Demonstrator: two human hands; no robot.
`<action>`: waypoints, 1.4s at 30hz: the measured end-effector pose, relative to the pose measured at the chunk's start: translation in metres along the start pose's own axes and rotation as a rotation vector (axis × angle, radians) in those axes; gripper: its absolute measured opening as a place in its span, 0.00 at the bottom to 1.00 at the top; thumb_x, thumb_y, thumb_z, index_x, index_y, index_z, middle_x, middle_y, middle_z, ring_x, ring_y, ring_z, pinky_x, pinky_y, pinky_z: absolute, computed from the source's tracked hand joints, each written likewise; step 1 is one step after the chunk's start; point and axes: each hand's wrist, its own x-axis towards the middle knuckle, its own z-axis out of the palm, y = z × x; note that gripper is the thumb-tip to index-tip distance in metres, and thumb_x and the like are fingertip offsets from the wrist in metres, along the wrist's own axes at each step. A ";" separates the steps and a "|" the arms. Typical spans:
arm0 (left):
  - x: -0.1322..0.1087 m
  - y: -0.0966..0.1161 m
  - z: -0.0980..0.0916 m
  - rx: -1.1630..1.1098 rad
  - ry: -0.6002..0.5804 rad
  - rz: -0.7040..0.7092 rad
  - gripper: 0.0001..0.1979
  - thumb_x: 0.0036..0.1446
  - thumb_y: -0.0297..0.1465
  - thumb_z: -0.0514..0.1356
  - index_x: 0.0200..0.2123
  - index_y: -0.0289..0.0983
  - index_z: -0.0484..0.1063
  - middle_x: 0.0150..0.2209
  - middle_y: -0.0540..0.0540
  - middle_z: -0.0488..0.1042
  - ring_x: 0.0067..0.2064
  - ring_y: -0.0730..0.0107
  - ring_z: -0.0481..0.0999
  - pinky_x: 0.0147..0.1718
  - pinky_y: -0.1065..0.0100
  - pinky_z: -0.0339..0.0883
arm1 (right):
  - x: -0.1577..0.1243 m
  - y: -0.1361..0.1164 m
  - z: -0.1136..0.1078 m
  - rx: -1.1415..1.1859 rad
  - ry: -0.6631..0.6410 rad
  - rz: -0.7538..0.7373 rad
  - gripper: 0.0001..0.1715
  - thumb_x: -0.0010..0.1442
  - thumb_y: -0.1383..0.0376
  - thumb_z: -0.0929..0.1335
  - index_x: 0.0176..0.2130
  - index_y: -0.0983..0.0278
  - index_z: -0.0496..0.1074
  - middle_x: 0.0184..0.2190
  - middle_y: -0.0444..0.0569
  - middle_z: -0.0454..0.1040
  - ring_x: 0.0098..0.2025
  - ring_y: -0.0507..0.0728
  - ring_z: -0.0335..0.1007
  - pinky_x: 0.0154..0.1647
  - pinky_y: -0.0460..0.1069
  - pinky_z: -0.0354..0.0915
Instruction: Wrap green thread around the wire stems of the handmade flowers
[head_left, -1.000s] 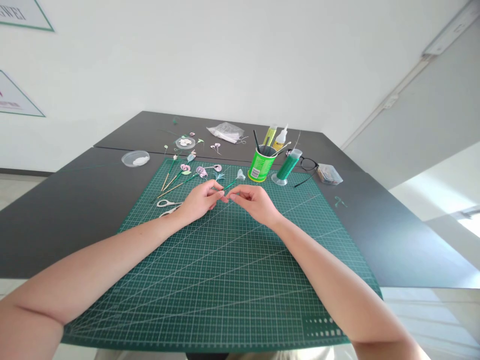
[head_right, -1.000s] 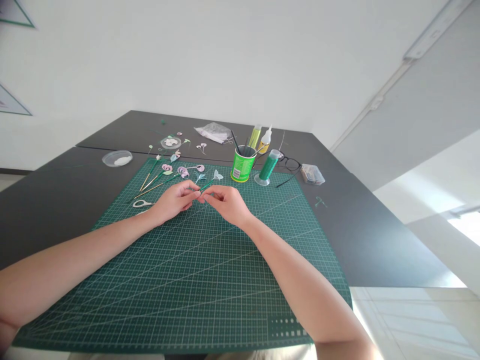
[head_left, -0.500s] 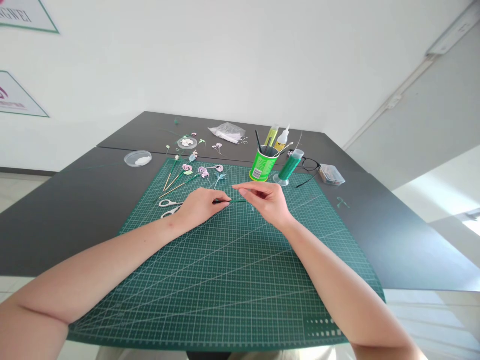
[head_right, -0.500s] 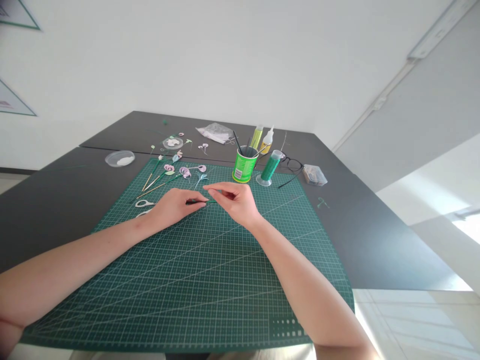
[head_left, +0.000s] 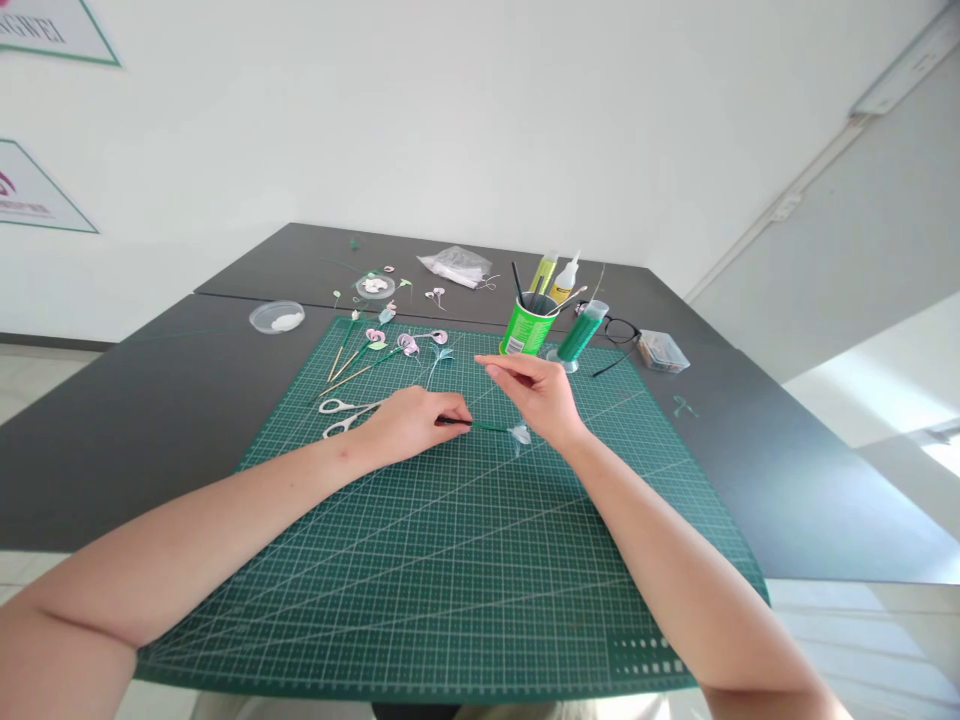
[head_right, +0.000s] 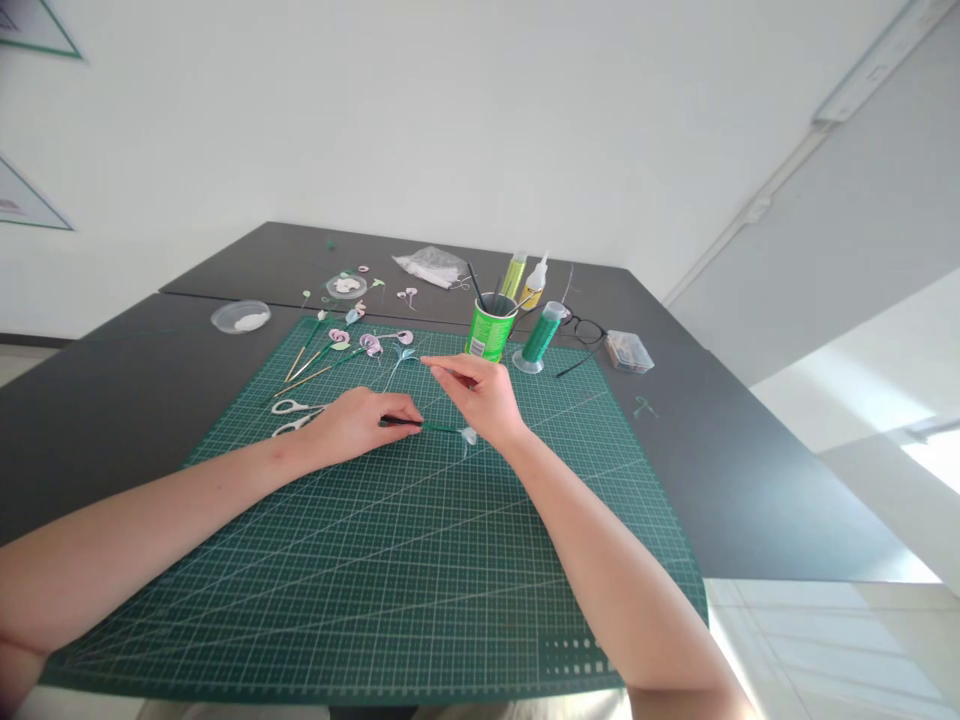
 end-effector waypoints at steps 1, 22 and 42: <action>0.000 0.000 0.000 0.010 -0.003 0.007 0.04 0.62 0.34 0.64 0.37 0.44 0.80 0.36 0.52 0.85 0.37 0.63 0.83 0.35 0.66 0.66 | 0.001 0.002 0.000 -0.007 -0.007 0.005 0.16 0.64 0.57 0.68 0.44 0.59 0.84 0.38 0.50 0.82 0.31 0.54 0.67 0.31 0.51 0.62; -0.002 0.006 -0.003 0.055 0.026 0.086 0.03 0.62 0.34 0.63 0.35 0.43 0.77 0.32 0.51 0.80 0.32 0.67 0.76 0.32 0.68 0.61 | 0.014 0.028 -0.008 -0.063 -0.118 0.194 0.19 0.61 0.54 0.69 0.41 0.61 0.85 0.20 0.44 0.70 0.23 0.51 0.54 0.24 0.48 0.51; -0.004 0.013 -0.005 0.023 0.286 0.041 0.07 0.66 0.35 0.60 0.43 0.42 0.78 0.39 0.48 0.82 0.38 0.66 0.79 0.37 0.66 0.68 | 0.019 0.048 -0.009 -0.033 -0.351 0.189 0.17 0.59 0.57 0.71 0.40 0.66 0.85 0.33 0.51 0.82 0.32 0.56 0.71 0.35 0.51 0.64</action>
